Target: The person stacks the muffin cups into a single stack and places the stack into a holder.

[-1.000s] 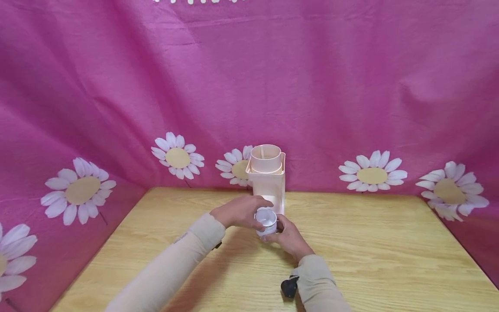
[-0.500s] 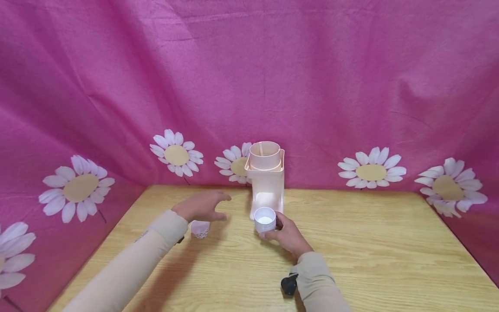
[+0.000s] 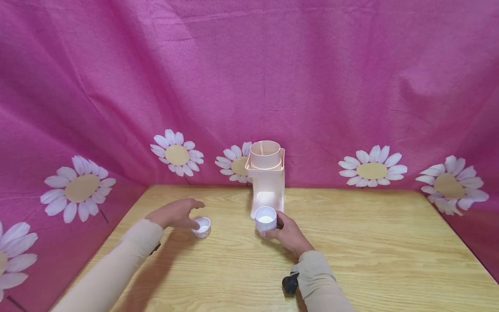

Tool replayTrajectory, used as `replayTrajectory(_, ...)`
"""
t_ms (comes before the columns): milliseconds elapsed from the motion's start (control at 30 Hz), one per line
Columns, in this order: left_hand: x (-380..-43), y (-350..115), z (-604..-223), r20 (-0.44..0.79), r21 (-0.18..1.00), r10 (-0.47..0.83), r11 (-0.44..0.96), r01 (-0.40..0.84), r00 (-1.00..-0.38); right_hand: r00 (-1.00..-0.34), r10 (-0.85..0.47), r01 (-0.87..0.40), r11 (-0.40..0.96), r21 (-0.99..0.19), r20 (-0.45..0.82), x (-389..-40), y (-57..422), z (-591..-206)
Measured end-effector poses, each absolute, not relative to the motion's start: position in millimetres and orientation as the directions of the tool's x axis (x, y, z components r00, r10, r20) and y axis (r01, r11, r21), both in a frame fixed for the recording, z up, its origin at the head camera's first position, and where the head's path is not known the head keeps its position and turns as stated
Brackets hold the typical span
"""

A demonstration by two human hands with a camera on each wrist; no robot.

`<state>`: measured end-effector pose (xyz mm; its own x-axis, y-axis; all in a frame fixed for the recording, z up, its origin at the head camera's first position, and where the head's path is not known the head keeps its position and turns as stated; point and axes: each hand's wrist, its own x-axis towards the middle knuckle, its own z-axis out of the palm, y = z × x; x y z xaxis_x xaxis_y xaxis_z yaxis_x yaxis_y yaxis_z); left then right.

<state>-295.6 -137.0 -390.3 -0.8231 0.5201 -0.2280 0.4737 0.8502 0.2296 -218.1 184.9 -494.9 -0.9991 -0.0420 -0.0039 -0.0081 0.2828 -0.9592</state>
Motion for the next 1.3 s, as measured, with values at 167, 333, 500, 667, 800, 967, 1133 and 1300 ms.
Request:
replayTrajectory(167, -291.5, -143.7, -393.2, -0.232, 0.236, 0.503, 0.86, 0.453, -0.833, -1.0, -0.018, 0.017, 0.296, -0.955, -0.024, -217.8, 183.8, -494.9)
replayTrajectory(333, -285.2, -147.5, -404.8, -0.237, 0.263, 0.466, 0.876, 0.405, -0.852, -0.999, -0.021, 0.018, 0.306, -0.952, -0.025, -216.9, 183.6, -493.6)
replayTrajectory(500, -284.5, -148.5, -413.5, -0.194, 0.29, 0.469, 0.866, 0.407, -0.862, -0.999, -0.029, 0.018, 0.306, -0.952, -0.028, -221.8, 182.4, -490.0)
replayTrajectory(667, -286.7, -144.4, -425.4, -0.16, 0.356, 0.473, 0.846, 0.397, -0.866, -0.998, -0.041, 0.025, 0.298, -0.954, -0.039, -221.4, 183.9, -493.3)
replayTrajectory(800, -287.7, -141.9, -434.8, -0.122, 0.378, 0.491, 0.827, 0.417, -0.863, -0.999, -0.037, 0.023, 0.315, -0.949, -0.036, -219.8, 184.3, -495.9)
replayTrajectory(967, -290.3, -138.5, -439.4, -0.098, 0.348, 0.49, 0.832, 0.432, -0.866, -0.999, -0.041, -0.003, 0.302, -0.953, -0.01, -217.5, 186.6, -495.4)
replayTrajectory(1133, -288.0, -139.4, -441.5, -0.092, 0.351, 0.484, 0.834, 0.426, -0.87, -0.998, -0.065, -0.024, 0.265, -0.964, 0.007, -216.0, 186.7, -496.8)
replayTrajectory(1300, -284.6, -139.2, -438.4, -0.053, 0.379, 0.504, 0.809, 0.449, -0.862, -0.999, -0.05, -0.013, 0.277, -0.961, -0.001, -217.0, 186.3, -497.4)
